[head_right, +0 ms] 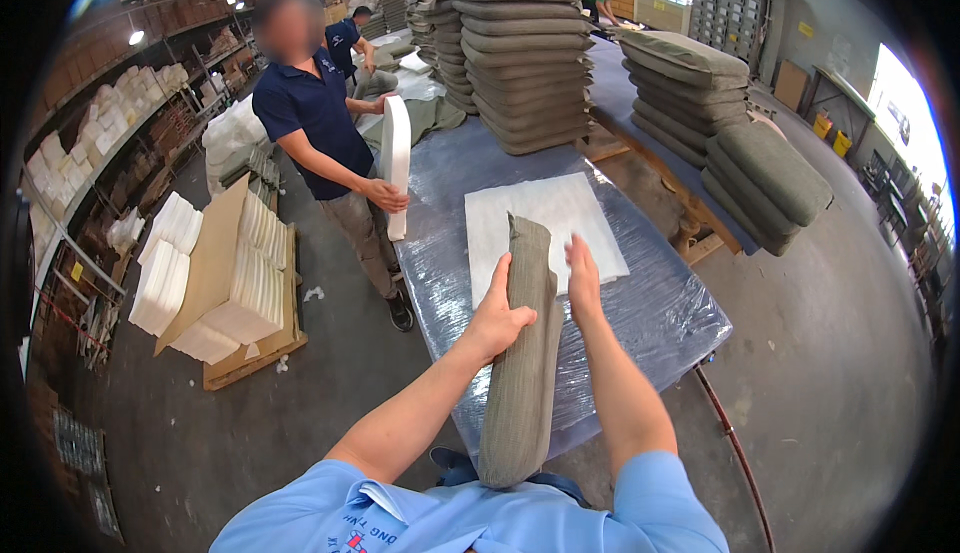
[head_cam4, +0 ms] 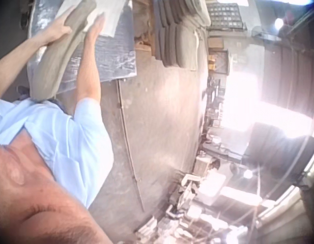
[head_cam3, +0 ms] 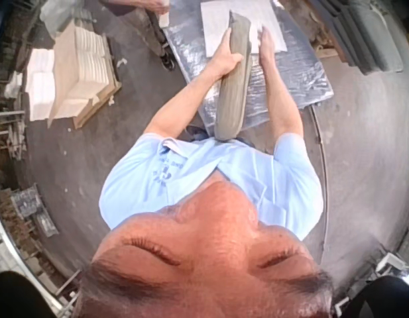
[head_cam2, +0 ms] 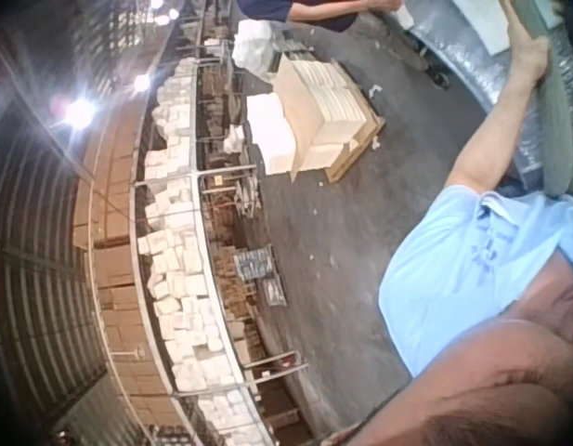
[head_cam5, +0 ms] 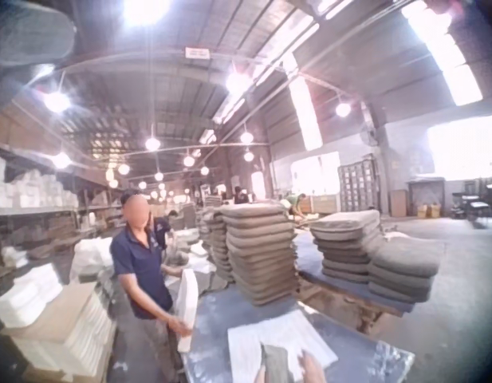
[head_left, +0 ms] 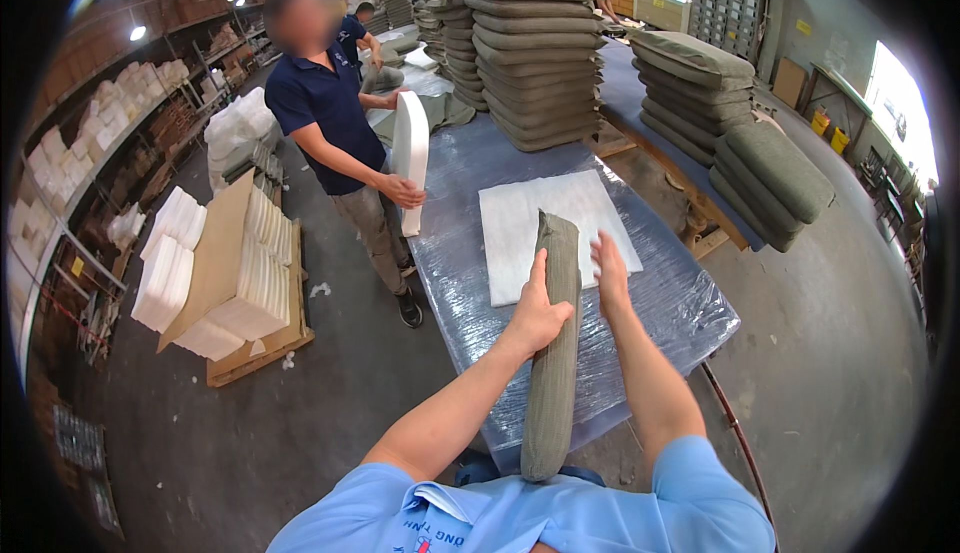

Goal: The person picks up a green cushion and places it on a table covered with plastic wrap. They then pick up a white foam insert and place it on top of the cushion. The person repeats this process with multiple cushions and foam inserts, stacking them on the table.

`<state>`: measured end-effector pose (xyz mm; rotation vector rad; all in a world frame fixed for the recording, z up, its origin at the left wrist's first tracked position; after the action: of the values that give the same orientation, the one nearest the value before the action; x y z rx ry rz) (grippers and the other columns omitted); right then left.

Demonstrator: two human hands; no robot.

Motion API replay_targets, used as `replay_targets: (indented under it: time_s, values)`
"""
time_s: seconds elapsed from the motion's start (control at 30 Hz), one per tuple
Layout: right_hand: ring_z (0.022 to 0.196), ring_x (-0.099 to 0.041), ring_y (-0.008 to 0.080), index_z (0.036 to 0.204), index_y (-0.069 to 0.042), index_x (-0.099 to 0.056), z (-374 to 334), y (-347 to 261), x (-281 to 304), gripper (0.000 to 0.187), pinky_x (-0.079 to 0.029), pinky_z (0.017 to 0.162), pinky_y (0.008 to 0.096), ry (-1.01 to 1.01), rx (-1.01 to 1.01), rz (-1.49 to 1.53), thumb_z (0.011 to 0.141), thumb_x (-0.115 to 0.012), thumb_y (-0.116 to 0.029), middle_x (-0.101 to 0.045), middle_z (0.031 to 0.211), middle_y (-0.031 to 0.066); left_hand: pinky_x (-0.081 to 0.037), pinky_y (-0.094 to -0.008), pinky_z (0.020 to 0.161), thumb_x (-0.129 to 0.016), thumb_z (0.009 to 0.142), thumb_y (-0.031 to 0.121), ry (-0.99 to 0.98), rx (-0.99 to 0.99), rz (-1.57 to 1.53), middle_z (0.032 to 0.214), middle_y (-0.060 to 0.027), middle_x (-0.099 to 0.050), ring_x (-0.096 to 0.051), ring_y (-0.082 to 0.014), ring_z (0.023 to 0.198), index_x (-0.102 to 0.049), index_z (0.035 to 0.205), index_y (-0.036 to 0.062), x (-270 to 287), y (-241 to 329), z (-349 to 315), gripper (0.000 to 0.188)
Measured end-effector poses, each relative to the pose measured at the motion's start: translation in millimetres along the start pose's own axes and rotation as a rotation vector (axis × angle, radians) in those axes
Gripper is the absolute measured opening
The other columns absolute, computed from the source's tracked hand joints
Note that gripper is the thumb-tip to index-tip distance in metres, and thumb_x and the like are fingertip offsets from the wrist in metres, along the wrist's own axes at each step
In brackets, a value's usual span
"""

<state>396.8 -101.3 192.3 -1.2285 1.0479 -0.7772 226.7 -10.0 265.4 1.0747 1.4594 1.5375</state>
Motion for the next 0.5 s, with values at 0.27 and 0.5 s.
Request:
replay_targets:
  time_s: [0.27,0.5]
  values:
    - [0.101,-0.058,0.0194,0.112,0.002,-0.072,78,-33,-20,0.068,-0.045,0.095,0.0341,-0.149,-0.069,-0.264,0.102,-0.053,-0.063,-0.068,0.107,0.0122,-0.048,-0.0381,0.101,-0.069,0.093,0.023,-0.011,0.127,-0.094,0.143,-0.0198,-0.051,-0.056,-0.0273,0.122,-0.015,0.165,0.004,-20,-6,20,0.092]
    - [0.074,-0.055,0.0105,0.085,-0.001,-0.069,71,-53,-61,0.056,-0.044,0.067,0.0288,-0.104,0.031,-0.252,0.097,-0.067,-0.056,-0.061,0.077,0.0017,-0.044,-0.0286,0.085,-0.046,0.107,0.053,0.185,-0.091,-0.155,0.115,-0.0077,-0.061,-0.054,-0.0132,0.089,-0.046,0.151,0.0051,60,-53,157,0.065]
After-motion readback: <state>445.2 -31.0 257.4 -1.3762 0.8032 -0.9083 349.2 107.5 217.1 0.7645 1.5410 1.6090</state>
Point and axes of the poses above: each hand's wrist, its own z-axis towards the middle knuckle, its own x-axis out of the back of the hand, y = z × x, the point moved 7 cm from there along z, towards the middle knuckle
